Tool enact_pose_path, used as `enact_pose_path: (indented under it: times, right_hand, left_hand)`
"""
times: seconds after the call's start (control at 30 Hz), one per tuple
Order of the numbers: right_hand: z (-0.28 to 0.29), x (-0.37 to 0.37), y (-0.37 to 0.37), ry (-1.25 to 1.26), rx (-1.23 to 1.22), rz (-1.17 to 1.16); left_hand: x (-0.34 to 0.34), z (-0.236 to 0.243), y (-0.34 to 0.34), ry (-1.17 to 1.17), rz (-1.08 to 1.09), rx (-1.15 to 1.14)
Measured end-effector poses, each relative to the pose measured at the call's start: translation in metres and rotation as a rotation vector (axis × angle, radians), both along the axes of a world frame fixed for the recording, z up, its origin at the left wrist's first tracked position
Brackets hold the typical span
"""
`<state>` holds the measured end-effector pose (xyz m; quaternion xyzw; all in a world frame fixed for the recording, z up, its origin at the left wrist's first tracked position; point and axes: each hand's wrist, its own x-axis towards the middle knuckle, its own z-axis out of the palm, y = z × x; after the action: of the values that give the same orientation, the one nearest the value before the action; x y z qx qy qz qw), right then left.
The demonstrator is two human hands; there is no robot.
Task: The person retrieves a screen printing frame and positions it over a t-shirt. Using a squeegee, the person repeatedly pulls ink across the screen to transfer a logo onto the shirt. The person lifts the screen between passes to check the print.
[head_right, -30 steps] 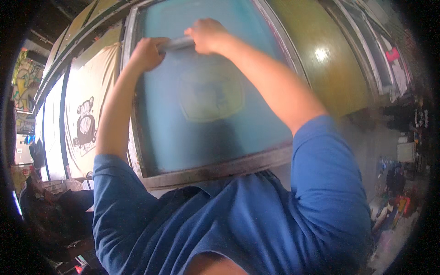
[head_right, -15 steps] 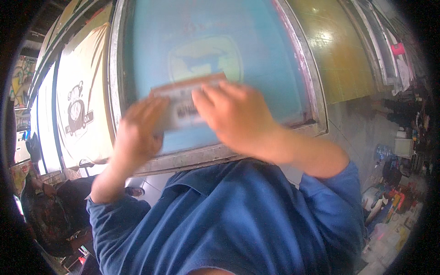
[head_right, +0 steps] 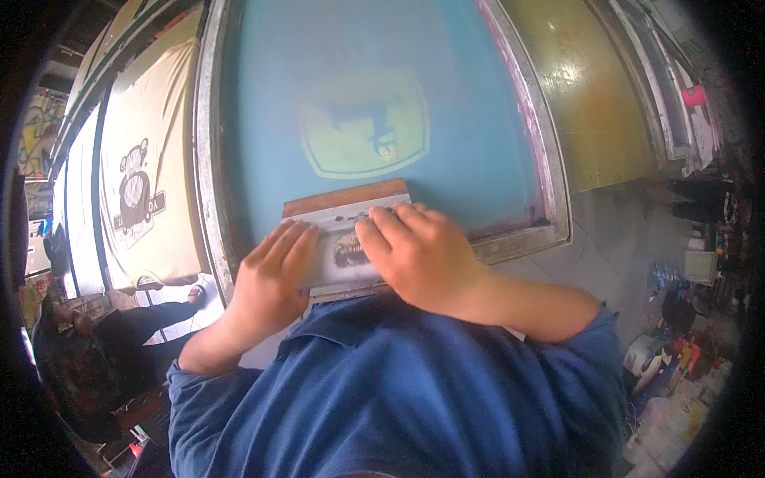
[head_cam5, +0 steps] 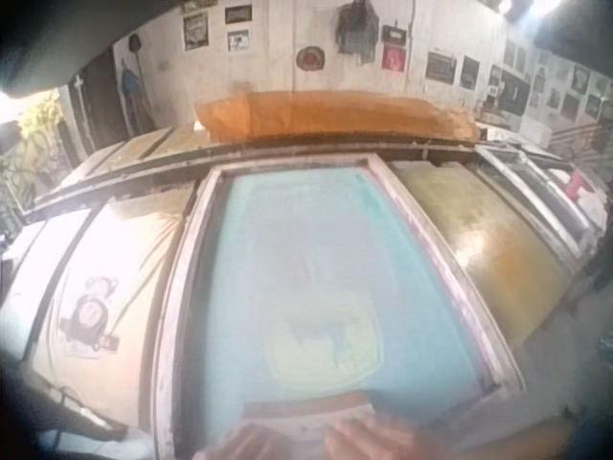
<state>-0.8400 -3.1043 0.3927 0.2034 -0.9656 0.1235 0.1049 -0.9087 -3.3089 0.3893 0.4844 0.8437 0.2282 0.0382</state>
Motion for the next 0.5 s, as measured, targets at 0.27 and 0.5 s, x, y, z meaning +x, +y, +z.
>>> enact_pose_path:
  times: [0.27,0.5]
  right_hand:
    - [0.030,-0.136,0.037,0.138,0.115,-0.124]
    - [-0.029,-0.220,0.056,0.115,0.127,-0.211]
  left_hand:
    - [-0.140,0.040,0.036,0.190,0.152,-0.022]
    - [-0.217,-0.011,0.064,0.070,0.239,-0.085]
